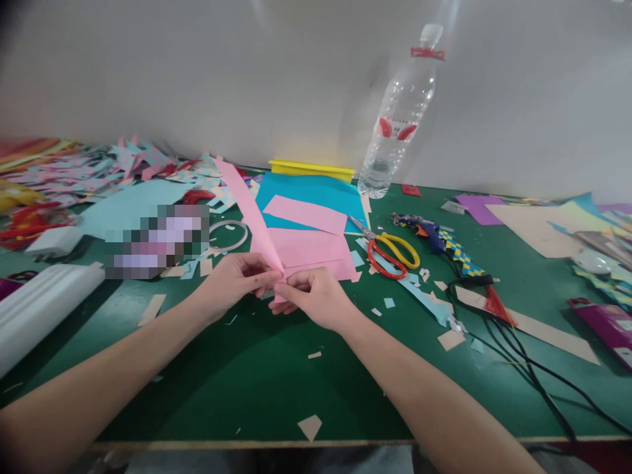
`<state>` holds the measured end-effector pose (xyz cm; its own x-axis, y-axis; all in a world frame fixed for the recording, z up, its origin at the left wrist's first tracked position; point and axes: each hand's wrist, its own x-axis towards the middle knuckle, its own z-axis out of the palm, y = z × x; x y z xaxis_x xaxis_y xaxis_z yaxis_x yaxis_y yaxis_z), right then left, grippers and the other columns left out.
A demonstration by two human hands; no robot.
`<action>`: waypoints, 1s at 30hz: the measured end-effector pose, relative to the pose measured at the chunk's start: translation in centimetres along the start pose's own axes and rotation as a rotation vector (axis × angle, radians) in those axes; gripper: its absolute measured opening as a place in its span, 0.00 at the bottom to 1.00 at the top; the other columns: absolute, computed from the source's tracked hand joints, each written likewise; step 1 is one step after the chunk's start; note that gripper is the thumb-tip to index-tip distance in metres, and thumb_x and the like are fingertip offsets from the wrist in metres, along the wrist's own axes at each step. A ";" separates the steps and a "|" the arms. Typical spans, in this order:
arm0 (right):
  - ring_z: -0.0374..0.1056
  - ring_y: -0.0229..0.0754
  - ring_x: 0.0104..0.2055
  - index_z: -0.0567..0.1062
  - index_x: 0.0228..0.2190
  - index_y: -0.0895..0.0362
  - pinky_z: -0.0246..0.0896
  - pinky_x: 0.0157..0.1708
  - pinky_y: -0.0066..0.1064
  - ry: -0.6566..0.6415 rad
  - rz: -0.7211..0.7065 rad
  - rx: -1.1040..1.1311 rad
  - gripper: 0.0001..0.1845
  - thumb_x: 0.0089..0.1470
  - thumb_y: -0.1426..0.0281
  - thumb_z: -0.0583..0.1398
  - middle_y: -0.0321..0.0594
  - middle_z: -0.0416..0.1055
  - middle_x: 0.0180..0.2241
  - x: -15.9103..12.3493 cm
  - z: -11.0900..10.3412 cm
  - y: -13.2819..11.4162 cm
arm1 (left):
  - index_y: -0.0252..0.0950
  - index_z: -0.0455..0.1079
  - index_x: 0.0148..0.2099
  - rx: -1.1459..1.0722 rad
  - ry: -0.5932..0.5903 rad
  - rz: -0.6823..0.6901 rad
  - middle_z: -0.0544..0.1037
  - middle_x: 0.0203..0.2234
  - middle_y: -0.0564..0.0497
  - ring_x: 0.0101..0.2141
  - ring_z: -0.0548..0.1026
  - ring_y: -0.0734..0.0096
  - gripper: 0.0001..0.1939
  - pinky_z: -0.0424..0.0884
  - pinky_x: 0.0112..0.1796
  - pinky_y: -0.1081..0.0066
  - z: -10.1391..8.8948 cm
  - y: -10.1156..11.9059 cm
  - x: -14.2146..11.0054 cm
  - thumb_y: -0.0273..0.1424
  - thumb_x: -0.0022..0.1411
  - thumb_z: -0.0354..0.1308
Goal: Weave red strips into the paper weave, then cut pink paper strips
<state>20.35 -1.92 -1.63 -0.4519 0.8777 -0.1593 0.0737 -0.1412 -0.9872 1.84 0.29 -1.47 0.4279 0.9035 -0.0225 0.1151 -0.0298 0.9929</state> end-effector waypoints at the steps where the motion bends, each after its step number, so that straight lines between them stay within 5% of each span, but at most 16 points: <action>1: 0.76 0.43 0.31 0.77 0.28 0.62 0.73 0.36 0.36 0.004 0.005 0.002 0.19 0.46 0.56 0.64 0.44 0.78 0.28 0.0 0.0 0.0 | 0.33 0.73 0.32 0.004 -0.003 -0.009 0.71 0.20 0.54 0.20 0.66 0.79 0.07 0.62 0.22 0.78 0.0 0.0 0.0 0.33 0.54 0.63; 17: 0.75 0.41 0.29 0.76 0.25 0.62 0.72 0.33 0.33 -0.045 0.032 -0.056 0.18 0.49 0.57 0.62 0.44 0.78 0.26 -0.6 1.0 0.2 | 0.34 0.71 0.32 -0.241 0.149 -0.105 0.65 0.16 0.58 0.18 0.61 0.80 0.09 0.59 0.19 0.79 -0.3 -0.6 0.4 0.33 0.51 0.65; 30: 0.73 0.38 0.24 0.74 0.24 0.60 0.71 0.30 0.31 -0.100 0.057 -0.047 0.15 0.48 0.60 0.63 0.40 0.76 0.22 -1.0 1.1 -0.1 | 0.33 0.75 0.31 -0.179 0.311 -0.064 0.70 0.18 0.53 0.21 0.64 0.77 0.14 0.59 0.23 0.76 -1.1 -0.5 0.8 0.40 0.52 0.65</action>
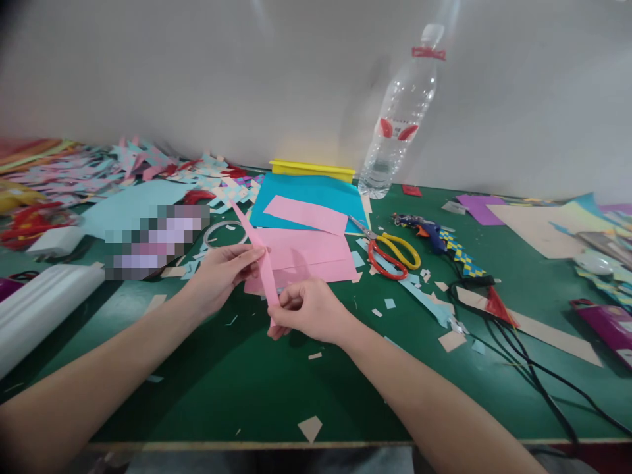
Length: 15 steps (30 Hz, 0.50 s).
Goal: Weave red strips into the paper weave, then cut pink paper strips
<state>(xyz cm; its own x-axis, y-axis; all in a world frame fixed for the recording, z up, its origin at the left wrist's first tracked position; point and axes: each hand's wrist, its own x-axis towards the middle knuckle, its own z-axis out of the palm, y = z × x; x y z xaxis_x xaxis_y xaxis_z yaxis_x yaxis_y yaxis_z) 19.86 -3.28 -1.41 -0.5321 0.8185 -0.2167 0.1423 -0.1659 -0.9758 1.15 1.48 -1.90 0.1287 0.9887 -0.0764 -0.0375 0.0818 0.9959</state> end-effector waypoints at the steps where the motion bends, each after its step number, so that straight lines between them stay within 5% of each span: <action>1: 0.73 0.37 0.23 0.73 0.23 0.60 0.70 0.29 0.31 0.001 -0.001 -0.003 0.15 0.48 0.60 0.63 0.39 0.75 0.21 0.0 0.0 -0.1 | 0.33 0.76 0.32 -0.003 -0.009 0.003 0.71 0.18 0.53 0.22 0.65 0.77 0.14 0.59 0.23 0.76 0.0 0.0 0.0 0.40 0.52 0.65; 8: 0.69 0.34 0.22 0.70 0.22 0.58 0.64 0.25 0.26 0.085 -0.116 -0.137 0.19 0.53 0.56 0.59 0.35 0.71 0.19 0.2 -0.2 -0.1 | 0.33 0.74 0.29 0.045 -0.139 0.014 0.69 0.19 0.54 0.21 0.63 0.78 0.12 0.62 0.23 0.77 0.2 -0.4 -0.3 0.38 0.54 0.63; 15: 0.75 0.41 0.31 0.76 0.30 0.61 0.72 0.35 0.34 0.106 -0.044 0.074 0.21 0.51 0.53 0.60 0.44 0.78 0.29 0.6 -0.1 0.0 | 0.33 0.74 0.33 0.079 -0.284 -0.031 0.70 0.22 0.53 0.21 0.65 0.78 0.13 0.66 0.24 0.76 0.7 -0.5 -0.8 0.39 0.54 0.63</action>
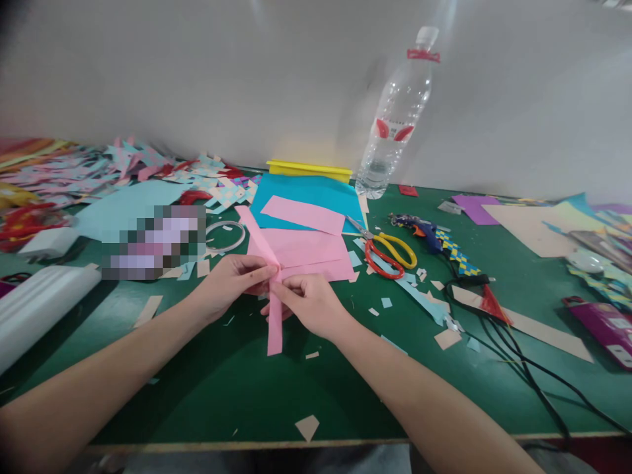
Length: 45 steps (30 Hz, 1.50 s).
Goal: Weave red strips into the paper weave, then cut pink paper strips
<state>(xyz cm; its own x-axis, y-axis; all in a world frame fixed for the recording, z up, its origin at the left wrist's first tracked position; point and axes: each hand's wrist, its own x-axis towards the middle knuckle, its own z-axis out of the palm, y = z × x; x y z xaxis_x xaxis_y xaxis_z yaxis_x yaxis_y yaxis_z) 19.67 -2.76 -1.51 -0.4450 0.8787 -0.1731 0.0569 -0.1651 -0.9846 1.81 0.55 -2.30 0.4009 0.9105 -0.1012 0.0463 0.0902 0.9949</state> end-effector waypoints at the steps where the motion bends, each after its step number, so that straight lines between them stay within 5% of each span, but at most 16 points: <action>1: 0.75 0.41 0.31 0.76 0.30 0.61 0.72 0.35 0.34 -0.002 0.009 0.016 0.21 0.51 0.53 0.60 0.44 0.78 0.29 0.0 0.0 0.0 | 0.33 0.74 0.34 0.005 0.005 -0.010 0.71 0.23 0.52 0.22 0.66 0.78 0.13 0.67 0.24 0.76 0.0 0.0 0.0 0.39 0.54 0.63; 11: 0.76 0.41 0.31 0.76 0.29 0.61 0.73 0.35 0.34 -0.072 0.029 0.038 0.18 0.52 0.57 0.61 0.44 0.78 0.28 -0.1 -0.1 -0.1 | 0.33 0.73 0.30 0.031 0.050 -0.001 0.73 0.23 0.52 0.23 0.70 0.76 0.09 0.69 0.27 0.75 0.0 -0.4 -0.1 0.35 0.54 0.63; 24: 0.76 0.42 0.32 0.77 0.29 0.62 0.73 0.35 0.34 -0.082 0.009 0.028 0.18 0.51 0.57 0.61 0.45 0.79 0.29 -0.2 0.1 -0.3 | 0.31 0.72 0.28 0.006 -0.030 0.038 0.71 0.20 0.53 0.21 0.65 0.80 0.08 0.63 0.24 0.78 0.0 -0.1 -0.1 0.31 0.55 0.62; 34: 0.76 0.42 0.33 0.77 0.27 0.60 0.71 0.35 0.33 -0.293 0.039 -0.040 0.17 0.50 0.57 0.61 0.41 0.78 0.29 -0.8 0.0 -1.0 | 0.31 0.70 0.24 -0.096 0.209 0.030 0.68 0.15 0.57 0.17 0.64 0.82 0.12 0.61 0.18 0.82 0.1 0.0 0.1 0.32 0.47 0.69; 45: 0.76 0.42 0.31 0.77 0.27 0.61 0.73 0.35 0.35 -0.137 -0.004 0.022 0.17 0.50 0.57 0.62 0.43 0.78 0.28 -0.1 0.0 0.1 | 0.30 0.72 0.25 0.088 0.080 0.029 0.70 0.16 0.53 0.18 0.65 0.80 0.11 0.60 0.19 0.79 0.6 0.4 -0.2 0.33 0.49 0.66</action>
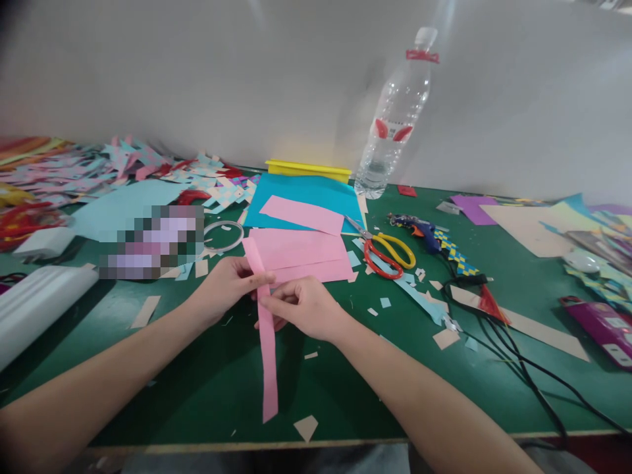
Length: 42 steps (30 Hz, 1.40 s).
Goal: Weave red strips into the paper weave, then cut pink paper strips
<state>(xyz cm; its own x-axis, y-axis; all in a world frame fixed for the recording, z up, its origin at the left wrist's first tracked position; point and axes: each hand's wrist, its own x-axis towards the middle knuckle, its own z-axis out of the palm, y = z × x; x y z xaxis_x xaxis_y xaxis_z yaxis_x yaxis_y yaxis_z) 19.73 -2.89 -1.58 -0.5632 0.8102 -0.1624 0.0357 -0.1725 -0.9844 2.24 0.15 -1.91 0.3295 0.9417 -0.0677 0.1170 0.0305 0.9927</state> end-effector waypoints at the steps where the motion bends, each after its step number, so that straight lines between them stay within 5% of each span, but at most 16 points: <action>1: 0.76 0.42 0.31 0.76 0.26 0.61 0.73 0.35 0.34 0.001 -0.003 -0.005 0.17 0.51 0.58 0.62 0.43 0.78 0.28 0.0 -0.1 0.0 | 0.30 0.71 0.25 -0.018 0.020 0.000 0.69 0.15 0.55 0.17 0.63 0.81 0.11 0.59 0.19 0.80 0.0 0.1 0.1 0.33 0.50 0.66; 7: 0.76 0.45 0.32 0.77 0.27 0.61 0.72 0.36 0.38 -0.032 0.007 -0.127 0.16 0.50 0.59 0.62 0.44 0.78 0.29 -0.2 0.0 -0.1 | 0.31 0.65 0.20 -0.049 0.176 0.037 0.63 0.12 0.58 0.14 0.58 0.84 0.17 0.55 0.16 0.81 -0.4 0.3 0.1 0.35 0.48 0.67; 15: 0.76 0.43 0.33 0.76 0.28 0.61 0.73 0.36 0.36 0.034 -0.006 0.000 0.16 0.52 0.59 0.61 0.43 0.77 0.28 0.0 0.4 -0.1 | 0.31 0.70 0.24 0.032 -0.042 0.049 0.67 0.15 0.56 0.16 0.61 0.82 0.12 0.56 0.18 0.80 -0.2 0.1 -0.1 0.33 0.49 0.67; 21: 0.76 0.43 0.32 0.76 0.26 0.62 0.73 0.36 0.35 0.009 -0.013 -0.049 0.18 0.52 0.58 0.61 0.44 0.78 0.28 -0.1 -0.1 0.1 | 0.32 0.71 0.28 -0.077 0.066 0.090 0.59 0.14 0.59 0.17 0.57 0.82 0.13 0.55 0.19 0.79 -0.4 0.3 0.0 0.37 0.55 0.63; 29: 0.76 0.45 0.36 0.76 0.32 0.61 0.72 0.38 0.36 0.141 -0.045 -0.014 0.18 0.49 0.57 0.63 0.42 0.77 0.30 0.2 0.1 0.1 | 0.32 0.68 0.24 -0.025 -0.089 0.123 0.66 0.18 0.55 0.20 0.62 0.79 0.13 0.61 0.23 0.77 -0.5 -0.1 -0.1 0.35 0.57 0.61; 42: 0.76 0.45 0.34 0.74 0.24 0.59 0.71 0.38 0.37 0.167 -0.067 -0.061 0.18 0.48 0.56 0.63 0.42 0.77 0.27 0.1 -0.4 0.0 | 0.33 0.72 0.28 -0.022 -0.019 0.048 0.70 0.24 0.52 0.25 0.67 0.75 0.11 0.69 0.26 0.76 -0.2 0.3 -0.2 0.37 0.54 0.63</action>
<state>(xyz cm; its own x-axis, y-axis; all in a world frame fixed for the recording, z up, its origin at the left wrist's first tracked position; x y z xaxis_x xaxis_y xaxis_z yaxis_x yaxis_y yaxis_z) 19.94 -2.57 -1.59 -0.4210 0.9014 -0.1005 0.0559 -0.0849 -0.9948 2.07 0.05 -1.57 0.3525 0.9356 -0.0212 0.0795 -0.0073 0.9968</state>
